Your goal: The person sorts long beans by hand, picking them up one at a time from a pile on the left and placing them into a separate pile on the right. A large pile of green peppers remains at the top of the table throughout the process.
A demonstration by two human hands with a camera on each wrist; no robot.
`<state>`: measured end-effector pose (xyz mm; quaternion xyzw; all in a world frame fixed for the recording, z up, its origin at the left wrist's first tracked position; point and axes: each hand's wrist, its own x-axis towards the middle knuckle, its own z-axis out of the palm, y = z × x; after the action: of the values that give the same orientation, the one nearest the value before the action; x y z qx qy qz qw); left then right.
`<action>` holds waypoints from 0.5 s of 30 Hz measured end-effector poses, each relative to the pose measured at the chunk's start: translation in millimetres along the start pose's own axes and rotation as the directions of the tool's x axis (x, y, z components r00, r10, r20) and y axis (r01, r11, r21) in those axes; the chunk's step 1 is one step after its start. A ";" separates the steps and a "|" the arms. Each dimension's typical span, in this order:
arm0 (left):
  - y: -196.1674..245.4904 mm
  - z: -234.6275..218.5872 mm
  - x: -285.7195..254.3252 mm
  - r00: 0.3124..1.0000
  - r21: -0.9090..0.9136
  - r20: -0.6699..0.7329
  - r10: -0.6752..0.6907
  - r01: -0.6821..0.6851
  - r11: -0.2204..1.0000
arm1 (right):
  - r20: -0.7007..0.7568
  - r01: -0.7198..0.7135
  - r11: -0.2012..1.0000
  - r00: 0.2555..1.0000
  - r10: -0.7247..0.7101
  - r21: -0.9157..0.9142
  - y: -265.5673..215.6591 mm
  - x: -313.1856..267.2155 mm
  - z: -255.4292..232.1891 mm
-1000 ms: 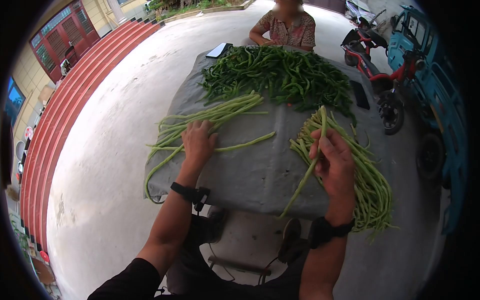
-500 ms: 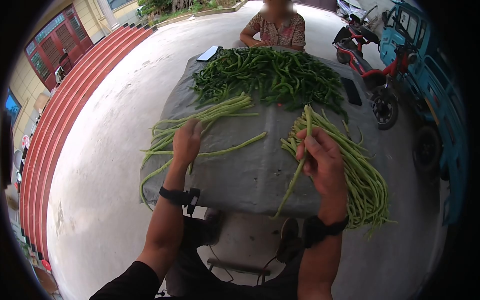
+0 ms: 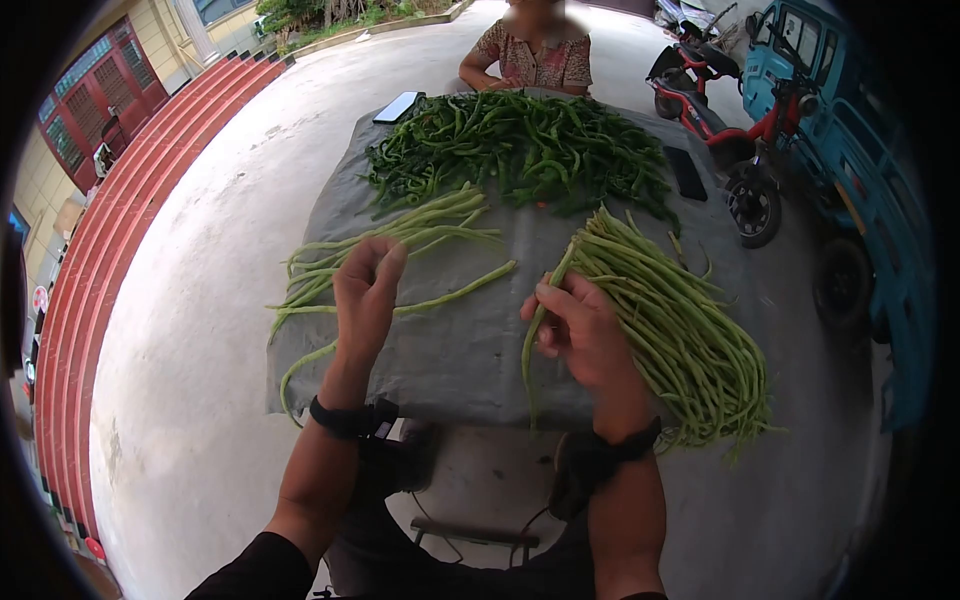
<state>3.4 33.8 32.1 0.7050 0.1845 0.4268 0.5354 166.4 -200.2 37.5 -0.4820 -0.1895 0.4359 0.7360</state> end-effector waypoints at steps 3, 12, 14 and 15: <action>13.8 10.1 -18.8 0.998 -0.067 0.055 0.018 -0.014 0.998 | -0.006 -0.031 0.999 1.000 0.031 0.040 9.8 4.0 8.7; 22.5 25.3 -63.5 0.935 0.041 0.323 0.144 -0.166 0.985 | -0.111 0.074 0.974 0.992 -0.051 0.216 14.4 7.9 5.1; 24.4 26.7 -64.6 0.923 0.082 0.360 0.139 -0.179 0.980 | -0.103 0.113 0.963 0.991 -0.090 0.244 11.5 7.7 2.5; 25.2 27.3 -65.0 0.921 0.101 0.370 0.124 -0.173 0.980 | -0.089 0.130 0.957 0.990 -0.110 0.258 11.7 8.2 -0.2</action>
<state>-16.6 -38.1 27.2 0.8173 0.0565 0.3162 0.4784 165.6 -191.7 26.0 -0.3834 -0.1315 0.3936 0.8251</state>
